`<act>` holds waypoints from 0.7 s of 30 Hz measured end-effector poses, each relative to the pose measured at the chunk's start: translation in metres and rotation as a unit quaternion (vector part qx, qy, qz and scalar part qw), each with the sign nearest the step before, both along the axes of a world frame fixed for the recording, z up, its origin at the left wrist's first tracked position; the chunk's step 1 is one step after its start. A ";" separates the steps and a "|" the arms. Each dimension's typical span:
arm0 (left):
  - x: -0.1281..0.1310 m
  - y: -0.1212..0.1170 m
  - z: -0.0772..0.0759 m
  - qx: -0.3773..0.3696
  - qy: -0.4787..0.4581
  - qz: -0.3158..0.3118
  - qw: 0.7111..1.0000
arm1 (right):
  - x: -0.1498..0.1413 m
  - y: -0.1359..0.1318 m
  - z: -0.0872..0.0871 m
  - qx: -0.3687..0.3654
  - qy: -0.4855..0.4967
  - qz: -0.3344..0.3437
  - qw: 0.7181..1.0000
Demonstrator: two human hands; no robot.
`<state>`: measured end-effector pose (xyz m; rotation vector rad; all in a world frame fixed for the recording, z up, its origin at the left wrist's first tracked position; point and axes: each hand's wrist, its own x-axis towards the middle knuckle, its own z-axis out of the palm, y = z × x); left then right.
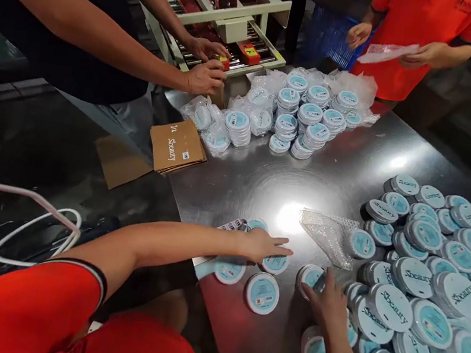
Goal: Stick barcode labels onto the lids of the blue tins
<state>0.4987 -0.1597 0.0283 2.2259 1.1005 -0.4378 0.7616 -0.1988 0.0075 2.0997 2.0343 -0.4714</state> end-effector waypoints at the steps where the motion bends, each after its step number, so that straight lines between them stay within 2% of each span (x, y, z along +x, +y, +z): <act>1: 0.002 -0.002 -0.001 -0.006 0.008 -0.006 1.000 | -0.001 -0.001 -0.002 0.002 0.010 -0.024 1.000; 4: 0.015 -0.004 -0.001 0.013 0.025 0.076 0.997 | -0.011 0.000 -0.005 -0.002 0.049 -0.106 0.993; 6: 0.021 -0.005 0.004 0.032 0.036 0.132 0.990 | -0.017 -0.001 -0.006 -0.020 0.074 -0.132 0.988; 9: 0.014 -0.011 0.014 0.046 0.046 0.158 0.985 | -0.019 -0.010 -0.010 -0.036 0.098 -0.146 0.984; 12: -0.004 -0.020 0.021 0.067 0.036 0.156 0.985 | -0.013 -0.022 -0.018 -0.025 0.124 -0.148 0.981; 15: -0.016 -0.026 0.022 0.092 0.029 0.119 0.988 | -0.004 -0.029 -0.028 0.049 0.196 -0.128 0.971; 18: -0.011 -0.028 0.017 0.091 0.031 0.099 0.990 | 0.006 -0.030 -0.039 0.108 0.263 -0.102 0.953; 21: 0.001 -0.027 0.010 0.089 0.024 0.093 0.991 | 0.011 -0.030 -0.043 0.100 0.265 -0.102 0.954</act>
